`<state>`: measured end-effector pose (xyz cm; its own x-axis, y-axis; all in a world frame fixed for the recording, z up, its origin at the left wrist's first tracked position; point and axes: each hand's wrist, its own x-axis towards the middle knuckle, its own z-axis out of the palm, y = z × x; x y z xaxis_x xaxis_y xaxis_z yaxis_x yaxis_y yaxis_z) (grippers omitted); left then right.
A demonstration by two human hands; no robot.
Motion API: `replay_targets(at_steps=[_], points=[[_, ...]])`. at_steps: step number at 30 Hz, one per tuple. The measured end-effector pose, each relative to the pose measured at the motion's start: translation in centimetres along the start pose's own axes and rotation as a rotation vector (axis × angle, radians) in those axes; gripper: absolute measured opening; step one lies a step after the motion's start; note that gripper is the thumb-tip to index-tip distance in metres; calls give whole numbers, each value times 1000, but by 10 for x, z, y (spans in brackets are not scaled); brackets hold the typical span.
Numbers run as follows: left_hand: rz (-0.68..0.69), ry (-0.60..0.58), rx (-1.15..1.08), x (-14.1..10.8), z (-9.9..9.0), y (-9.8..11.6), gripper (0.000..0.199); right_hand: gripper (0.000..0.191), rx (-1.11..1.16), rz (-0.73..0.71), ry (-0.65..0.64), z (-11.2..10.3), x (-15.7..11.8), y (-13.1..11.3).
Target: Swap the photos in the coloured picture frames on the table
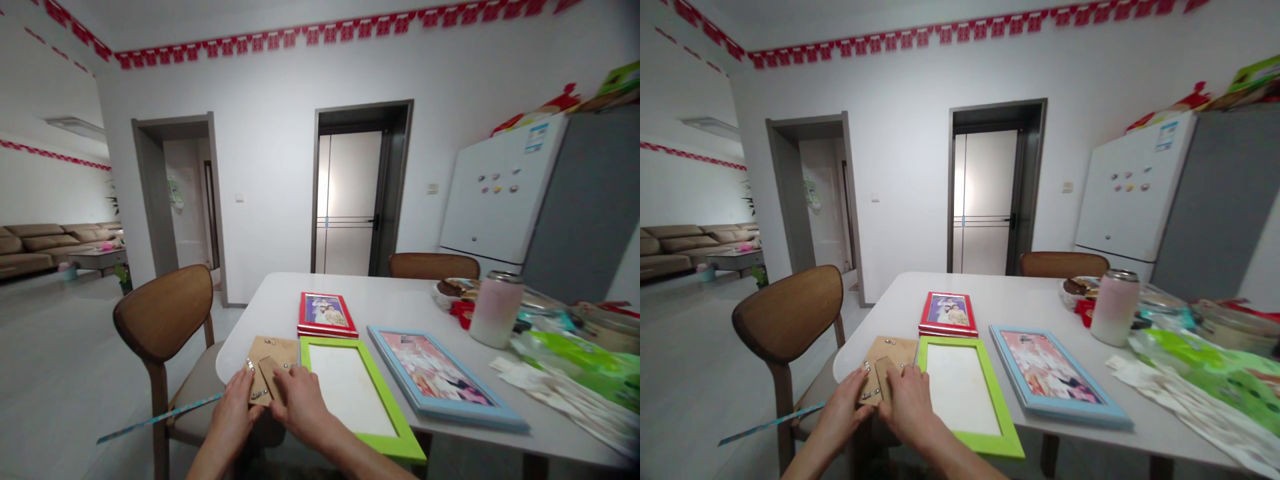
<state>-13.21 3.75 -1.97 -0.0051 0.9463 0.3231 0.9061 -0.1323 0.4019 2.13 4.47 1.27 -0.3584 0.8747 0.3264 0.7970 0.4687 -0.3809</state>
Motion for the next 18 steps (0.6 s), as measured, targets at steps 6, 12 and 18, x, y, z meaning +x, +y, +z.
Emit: replay_targets(at_steps=[6, 12, 18], points=[[126, 154, -146, -4, -11, 35, 50, 42, 171, -40, 134, -33, -16, 28], [178, -60, -313, -13, 12, 95, 52, 35, 237, 52, 115, -68, -61, 85], [195, -184, -265, -14, 28, 120, 47, 35, 199, 114, 94, -67, -76, 117]])
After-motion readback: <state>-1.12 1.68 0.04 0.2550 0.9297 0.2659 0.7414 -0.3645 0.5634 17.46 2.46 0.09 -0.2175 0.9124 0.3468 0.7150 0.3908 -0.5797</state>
